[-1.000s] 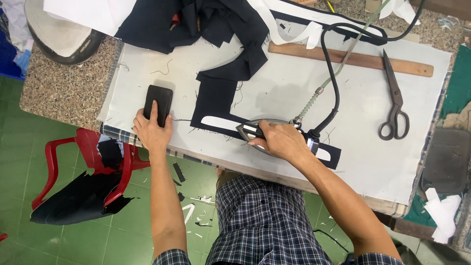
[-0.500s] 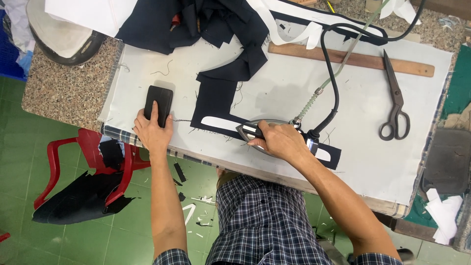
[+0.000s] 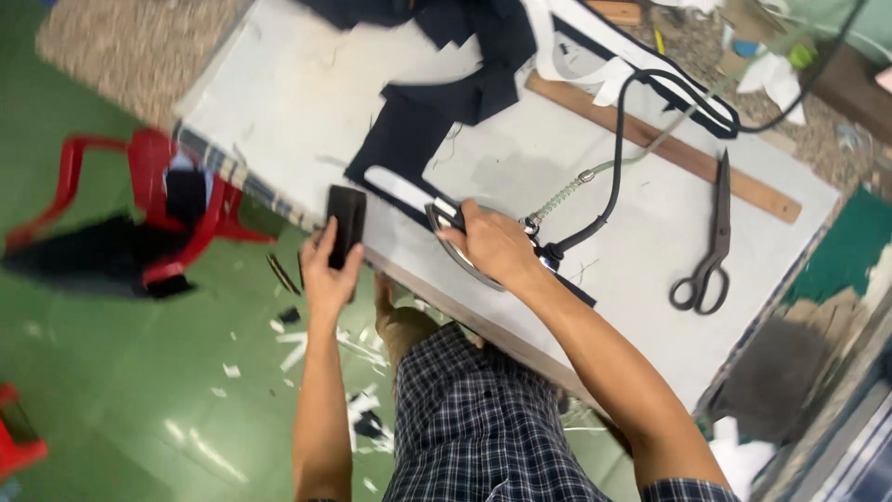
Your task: The person places a white paper pattern onto a black fabric piece and uses a steam iron to press the fabric. They repeatedly move the iron over the fabric while holding a black rectangular block to assist with the pressing.
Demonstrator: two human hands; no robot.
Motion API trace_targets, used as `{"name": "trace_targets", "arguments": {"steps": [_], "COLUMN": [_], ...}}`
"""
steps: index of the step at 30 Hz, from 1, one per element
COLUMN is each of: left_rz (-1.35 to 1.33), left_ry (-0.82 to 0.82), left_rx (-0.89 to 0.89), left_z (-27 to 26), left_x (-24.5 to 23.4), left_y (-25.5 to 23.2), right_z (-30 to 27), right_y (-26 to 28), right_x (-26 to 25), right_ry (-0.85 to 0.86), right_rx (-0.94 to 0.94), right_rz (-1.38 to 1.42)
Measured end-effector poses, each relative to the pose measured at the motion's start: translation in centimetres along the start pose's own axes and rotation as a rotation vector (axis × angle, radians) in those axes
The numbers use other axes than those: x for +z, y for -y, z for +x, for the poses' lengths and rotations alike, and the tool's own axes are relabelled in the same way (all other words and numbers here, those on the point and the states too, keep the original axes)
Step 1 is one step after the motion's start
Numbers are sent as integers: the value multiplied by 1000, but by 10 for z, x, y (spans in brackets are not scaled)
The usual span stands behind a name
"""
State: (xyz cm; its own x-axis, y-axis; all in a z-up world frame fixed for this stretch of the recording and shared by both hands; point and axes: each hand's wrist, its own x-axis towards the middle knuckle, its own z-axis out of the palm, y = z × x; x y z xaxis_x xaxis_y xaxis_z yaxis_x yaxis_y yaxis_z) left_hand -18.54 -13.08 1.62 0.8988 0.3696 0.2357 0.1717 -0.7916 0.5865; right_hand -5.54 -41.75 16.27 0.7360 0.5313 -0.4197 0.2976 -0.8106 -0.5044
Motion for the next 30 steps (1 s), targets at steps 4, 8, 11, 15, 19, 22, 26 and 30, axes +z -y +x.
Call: {"name": "trace_targets", "arguments": {"steps": [4,8,11,15,19,22,26,30], "left_rz": [-585,-1002,-1105,-1157,-1231,-1232,-907,-689], "left_ry": [14,-86,-168,-298,-205,-194,187,94], "left_rx": [-457,-863,-891,-1075,-1004,-1113,-750,-89], "left_z": [-91,-143,-203,-271,-334,-365,-357,-331], "left_x": [-14,-36,7,47,83,99,97,101], "left_y": [-81,-159,-116,-114,-125,-163,-203,-268], "right_z": [0,-18,-36,-74,-113,-134,-129,-124], "right_y": [-6,-15,-36,-55,-68,-78,-99,-106], "right_x": [2,9,11,16,12,12,24,26], "right_ry": [23,34,-1,18,19,36,-11,-9], "right_rx": [-38,-72,-84,-84,-53,-58,-68,-114], "right_rz": [-68,-134,-171,-193,-194,-179,-199,-194]}}
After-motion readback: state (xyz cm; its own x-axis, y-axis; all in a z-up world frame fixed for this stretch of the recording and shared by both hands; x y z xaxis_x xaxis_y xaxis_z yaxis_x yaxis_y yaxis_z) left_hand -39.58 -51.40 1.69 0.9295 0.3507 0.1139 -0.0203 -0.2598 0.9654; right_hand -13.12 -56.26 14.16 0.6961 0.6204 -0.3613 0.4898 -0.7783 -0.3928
